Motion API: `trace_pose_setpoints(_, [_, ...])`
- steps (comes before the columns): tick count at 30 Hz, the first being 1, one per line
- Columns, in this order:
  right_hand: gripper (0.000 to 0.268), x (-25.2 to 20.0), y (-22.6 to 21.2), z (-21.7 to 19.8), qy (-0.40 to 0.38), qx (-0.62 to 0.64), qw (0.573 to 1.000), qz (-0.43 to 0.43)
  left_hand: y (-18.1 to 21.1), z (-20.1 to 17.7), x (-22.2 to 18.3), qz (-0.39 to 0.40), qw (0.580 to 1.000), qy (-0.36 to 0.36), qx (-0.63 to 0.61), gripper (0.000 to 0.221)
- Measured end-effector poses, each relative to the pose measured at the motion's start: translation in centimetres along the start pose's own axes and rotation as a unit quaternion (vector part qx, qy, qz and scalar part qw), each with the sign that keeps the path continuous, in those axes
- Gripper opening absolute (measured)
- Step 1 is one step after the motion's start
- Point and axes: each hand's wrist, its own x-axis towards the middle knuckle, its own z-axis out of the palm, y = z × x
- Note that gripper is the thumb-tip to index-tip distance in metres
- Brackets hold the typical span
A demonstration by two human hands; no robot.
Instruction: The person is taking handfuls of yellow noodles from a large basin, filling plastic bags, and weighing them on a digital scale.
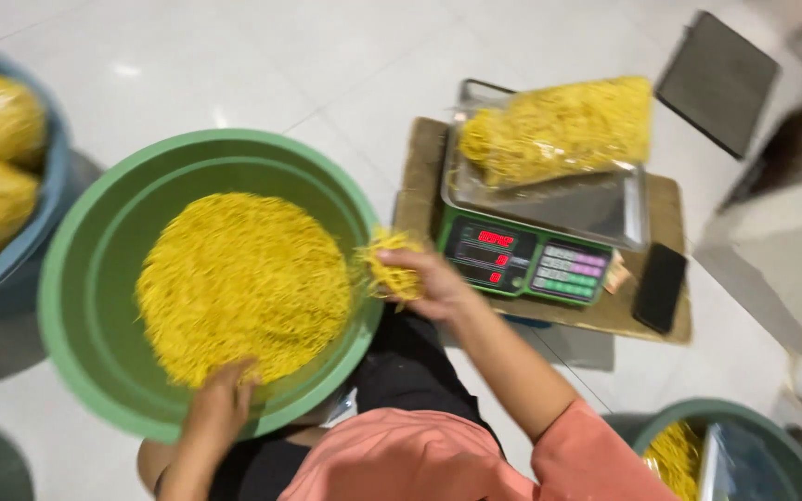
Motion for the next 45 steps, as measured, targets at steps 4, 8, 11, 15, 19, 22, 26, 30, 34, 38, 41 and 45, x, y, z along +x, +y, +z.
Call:
trace_pose_setpoints(4, [0.033, -6.0, -8.5, -5.6, 0.108, -0.059, 0.987, -0.100, -0.2, 3.6, -3.0, -0.050, 0.996, -0.076, 0.012, 0.037])
trace_pose_setpoints(8, [0.046, -11.4, -16.0, -5.8, 0.215, -0.215, 0.910, -0.282, 0.5, 4.8, -3.6, -0.045, 0.982, 0.017, 0.185, 0.026])
trace_pose_setpoints(11, [0.051, -12.4, -18.3, -7.7, 0.322, -0.282, 0.849, -0.309, 0.1, 5.4, -3.4, -0.052, 0.972, 0.030, 0.225, 0.026])
trace_pose_setpoints(15, [0.032, -11.8, -19.7, -9.0, 0.408, -0.548, 0.720, -0.123, -0.7, 6.0, -3.8, -0.050, 0.968, 0.041, 0.242, 0.026])
trace_pose_setpoints(19, [0.054, -12.4, -19.3, -8.8, 0.442, -0.588, 0.663, -0.136, -1.4, 6.5, -3.8, -0.046, 0.960, 0.052, 0.270, 0.026])
trace_pose_setpoints(22, [0.033, -13.3, -19.0, -9.1, 0.452, -0.599, 0.633, -0.191, -1.1, 6.3, -3.9, -0.084, 0.962, 0.020, 0.259, 0.028])
trace_pose_setpoints(26, [0.028, -14.2, -18.6, -8.3, 0.434, -0.594, 0.628, -0.253, -1.2, 6.3, -3.9, -0.068, 0.958, 0.036, 0.275, 0.024])
trace_pose_setpoints(30, [0.017, -14.8, -18.3, -9.3, 0.465, -0.621, 0.593, -0.215, -0.8, 5.8, -3.9, -0.057, 0.964, 0.038, 0.255, 0.024])
trace_pose_setpoints(34, [0.021, -14.3, -18.1, -9.0, 0.507, -0.627, 0.586, -0.080, -0.8, 5.8, -4.0, -0.082, 0.962, 0.009, 0.261, 0.026])
trace_pose_setpoints(38, [0.050, -13.0, -18.0, -8.7, 0.452, -0.680, 0.573, 0.065, -0.3, 5.5, -3.8, -0.057, 0.961, 0.043, 0.268, 0.024])
trace_pose_setpoints(41, [0.054, -12.0, -17.5, -8.7, 0.415, -0.675, 0.609, 0.026, -0.1, 5.2, -3.8, -0.071, 0.964, 0.017, 0.255, 0.027])
trace_pose_setpoints(45, [0.069, -11.8, -17.2, -7.9, 0.438, -0.671, 0.597, -0.040, 0.7, 4.9, -4.0, -0.044, 0.964, 0.047, 0.257, 0.023])
